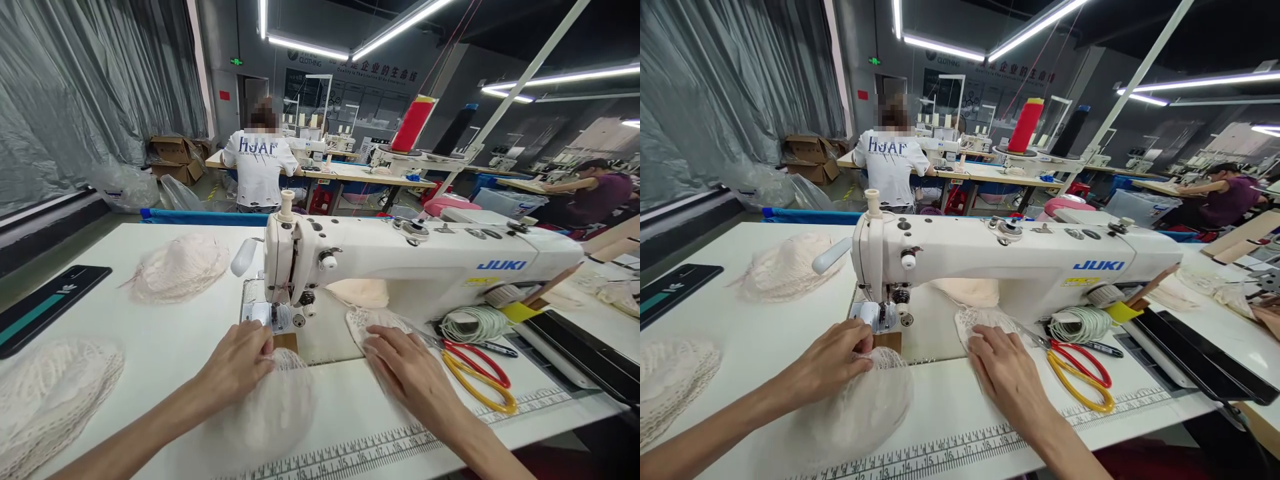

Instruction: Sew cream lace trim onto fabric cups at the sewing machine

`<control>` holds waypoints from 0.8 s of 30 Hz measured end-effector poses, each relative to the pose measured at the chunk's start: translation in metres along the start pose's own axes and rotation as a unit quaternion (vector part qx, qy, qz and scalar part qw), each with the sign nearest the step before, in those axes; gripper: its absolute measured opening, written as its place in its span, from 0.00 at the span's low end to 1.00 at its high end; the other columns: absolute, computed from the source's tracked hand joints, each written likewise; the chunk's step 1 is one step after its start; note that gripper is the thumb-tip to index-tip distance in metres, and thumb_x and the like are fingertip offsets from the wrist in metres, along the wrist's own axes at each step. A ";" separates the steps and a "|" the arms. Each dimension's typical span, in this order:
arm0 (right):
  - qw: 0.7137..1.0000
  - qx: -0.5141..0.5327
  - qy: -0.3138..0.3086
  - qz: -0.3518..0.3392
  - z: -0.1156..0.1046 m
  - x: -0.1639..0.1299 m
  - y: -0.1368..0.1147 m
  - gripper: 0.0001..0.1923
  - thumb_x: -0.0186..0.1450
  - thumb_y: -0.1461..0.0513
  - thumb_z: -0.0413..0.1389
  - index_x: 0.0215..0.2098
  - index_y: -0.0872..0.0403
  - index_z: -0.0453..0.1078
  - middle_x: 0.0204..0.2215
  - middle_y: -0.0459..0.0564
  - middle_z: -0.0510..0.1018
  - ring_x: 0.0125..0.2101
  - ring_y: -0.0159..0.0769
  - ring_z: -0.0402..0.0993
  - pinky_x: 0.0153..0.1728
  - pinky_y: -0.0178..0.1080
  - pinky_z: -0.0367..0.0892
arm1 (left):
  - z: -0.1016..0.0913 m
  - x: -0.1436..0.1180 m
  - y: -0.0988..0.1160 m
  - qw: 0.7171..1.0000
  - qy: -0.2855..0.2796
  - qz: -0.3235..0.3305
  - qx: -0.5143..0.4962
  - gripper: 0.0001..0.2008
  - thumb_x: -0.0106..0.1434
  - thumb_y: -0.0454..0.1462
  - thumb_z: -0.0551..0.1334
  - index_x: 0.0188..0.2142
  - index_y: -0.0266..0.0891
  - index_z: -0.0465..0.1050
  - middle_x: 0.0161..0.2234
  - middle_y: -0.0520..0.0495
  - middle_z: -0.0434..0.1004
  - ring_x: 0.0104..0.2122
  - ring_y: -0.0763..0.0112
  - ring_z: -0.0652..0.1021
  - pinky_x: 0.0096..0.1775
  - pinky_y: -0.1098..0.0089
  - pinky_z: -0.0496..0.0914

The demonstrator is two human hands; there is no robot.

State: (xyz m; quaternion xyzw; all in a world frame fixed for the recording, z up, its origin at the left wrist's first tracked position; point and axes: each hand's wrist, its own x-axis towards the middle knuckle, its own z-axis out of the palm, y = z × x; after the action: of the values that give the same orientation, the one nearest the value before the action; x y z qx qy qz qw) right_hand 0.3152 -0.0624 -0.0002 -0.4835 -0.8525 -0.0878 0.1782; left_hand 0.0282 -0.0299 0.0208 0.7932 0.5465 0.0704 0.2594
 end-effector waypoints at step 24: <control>0.897 0.400 -0.157 0.102 0.048 0.085 -0.069 0.05 0.59 0.64 0.56 0.27 0.55 0.65 0.18 0.39 0.60 0.20 0.26 0.54 0.22 0.31 0.51 | 0.004 0.009 -0.013 0.971 0.038 -0.052 -0.229 0.13 0.57 0.41 0.56 0.39 0.41 0.73 0.34 0.50 0.77 0.36 0.62 0.76 0.39 0.67 0.68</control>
State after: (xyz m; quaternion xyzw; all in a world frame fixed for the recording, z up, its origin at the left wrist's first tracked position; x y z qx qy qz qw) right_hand 0.2063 -0.0151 -0.0098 -0.4630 -0.7786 0.3568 0.2283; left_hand 0.0225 -0.0195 0.0099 0.6799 0.5657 0.2106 0.4164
